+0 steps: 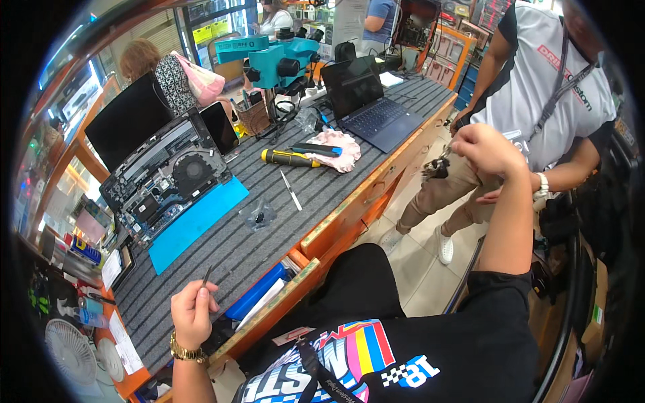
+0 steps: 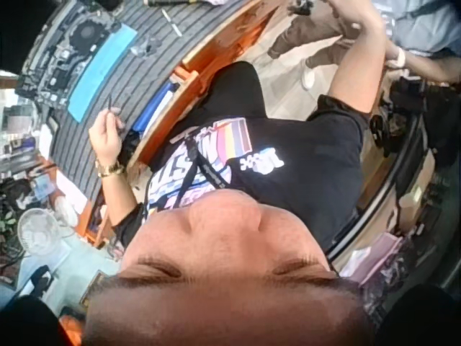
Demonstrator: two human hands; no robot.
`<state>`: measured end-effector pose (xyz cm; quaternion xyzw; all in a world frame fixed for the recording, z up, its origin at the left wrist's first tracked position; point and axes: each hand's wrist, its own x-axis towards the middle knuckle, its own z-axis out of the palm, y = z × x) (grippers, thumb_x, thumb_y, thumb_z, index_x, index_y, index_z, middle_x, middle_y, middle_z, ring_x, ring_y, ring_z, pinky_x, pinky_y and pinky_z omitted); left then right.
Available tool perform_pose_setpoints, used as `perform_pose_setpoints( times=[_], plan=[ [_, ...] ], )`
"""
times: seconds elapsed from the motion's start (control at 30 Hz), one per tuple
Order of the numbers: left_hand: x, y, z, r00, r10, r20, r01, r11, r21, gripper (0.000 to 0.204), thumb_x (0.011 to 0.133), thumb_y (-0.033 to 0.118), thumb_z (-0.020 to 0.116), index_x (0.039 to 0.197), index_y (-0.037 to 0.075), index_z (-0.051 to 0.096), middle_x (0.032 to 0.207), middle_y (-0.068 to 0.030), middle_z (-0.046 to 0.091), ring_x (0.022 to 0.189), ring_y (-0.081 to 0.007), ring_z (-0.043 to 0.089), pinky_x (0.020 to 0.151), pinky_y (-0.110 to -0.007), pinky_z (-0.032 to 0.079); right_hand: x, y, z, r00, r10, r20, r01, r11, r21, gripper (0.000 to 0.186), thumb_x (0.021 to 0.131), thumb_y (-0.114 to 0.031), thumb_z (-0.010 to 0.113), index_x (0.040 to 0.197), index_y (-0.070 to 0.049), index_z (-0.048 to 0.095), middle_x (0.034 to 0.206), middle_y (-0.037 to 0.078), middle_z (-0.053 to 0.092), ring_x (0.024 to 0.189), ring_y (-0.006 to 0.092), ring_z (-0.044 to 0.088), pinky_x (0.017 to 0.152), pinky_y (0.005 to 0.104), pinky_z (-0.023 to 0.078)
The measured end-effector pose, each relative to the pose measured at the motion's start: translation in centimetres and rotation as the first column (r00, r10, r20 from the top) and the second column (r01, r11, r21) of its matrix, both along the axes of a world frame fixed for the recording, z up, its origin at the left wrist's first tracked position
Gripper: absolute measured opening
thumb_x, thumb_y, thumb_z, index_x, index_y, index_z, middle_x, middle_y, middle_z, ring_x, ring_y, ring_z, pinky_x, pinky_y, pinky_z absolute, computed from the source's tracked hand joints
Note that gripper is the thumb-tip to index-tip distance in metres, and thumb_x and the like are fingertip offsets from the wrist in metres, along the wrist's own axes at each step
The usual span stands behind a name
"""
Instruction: The person works on a laptop motherboard by using tweezers to manipulate small components and applying thermal paste or adhesive from a tube.
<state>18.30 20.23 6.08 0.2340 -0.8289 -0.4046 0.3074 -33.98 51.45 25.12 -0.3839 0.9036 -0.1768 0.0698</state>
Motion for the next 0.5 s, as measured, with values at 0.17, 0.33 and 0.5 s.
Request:
perform_pose_setpoints(
  times=[0.17,0.33,0.5],
  plan=[
    [0.0,2.3,-0.8,0.976,0.145,-0.164,-0.123,0.982,0.141,0.027,0.109,0.014,0.052,0.100,-0.003,0.070,0.063,-0.0024,0.063,0.057,-0.0100,0.061,0.055,-0.026,0.048,-5.2,0.4,-0.6,0.939,0.084,-0.334,-0.116,0.990,-0.077,0.029,0.092,-0.020,0.070,0.084,0.008,0.064,0.073,0.023,0.065,0.066,0.0313,0.065,0.066,0.0454,0.051],
    [-2.8,3.2,0.2,0.992,0.119,-0.043,-0.114,0.988,0.107,0.023,0.107,0.010,0.055,0.102,-0.004,0.073,0.066,-0.0041,0.065,0.057,-0.0103,0.061,0.056,-0.027,0.048,-8.1,2.8,-1.0,0.922,0.012,-0.386,-0.050,0.995,-0.087,0.022,0.092,-0.012,0.065,0.081,0.006,0.061,0.074,0.015,0.063,0.070,0.0218,0.061,0.063,0.0382,0.049],
    [-3.9,4.8,1.7,0.992,0.126,-0.007,-0.125,0.989,0.080,0.023,0.107,0.009,0.055,0.101,-0.003,0.074,0.064,-0.0037,0.065,0.059,-0.0100,0.062,0.058,-0.027,0.049,-15.0,4.9,-4.0,0.882,0.091,-0.462,-0.112,0.993,-0.019,0.020,0.095,-0.013,0.067,0.094,0.006,0.061,0.077,0.011,0.058,0.071,0.0188,0.054,0.066,0.0367,0.047]
  ],
)
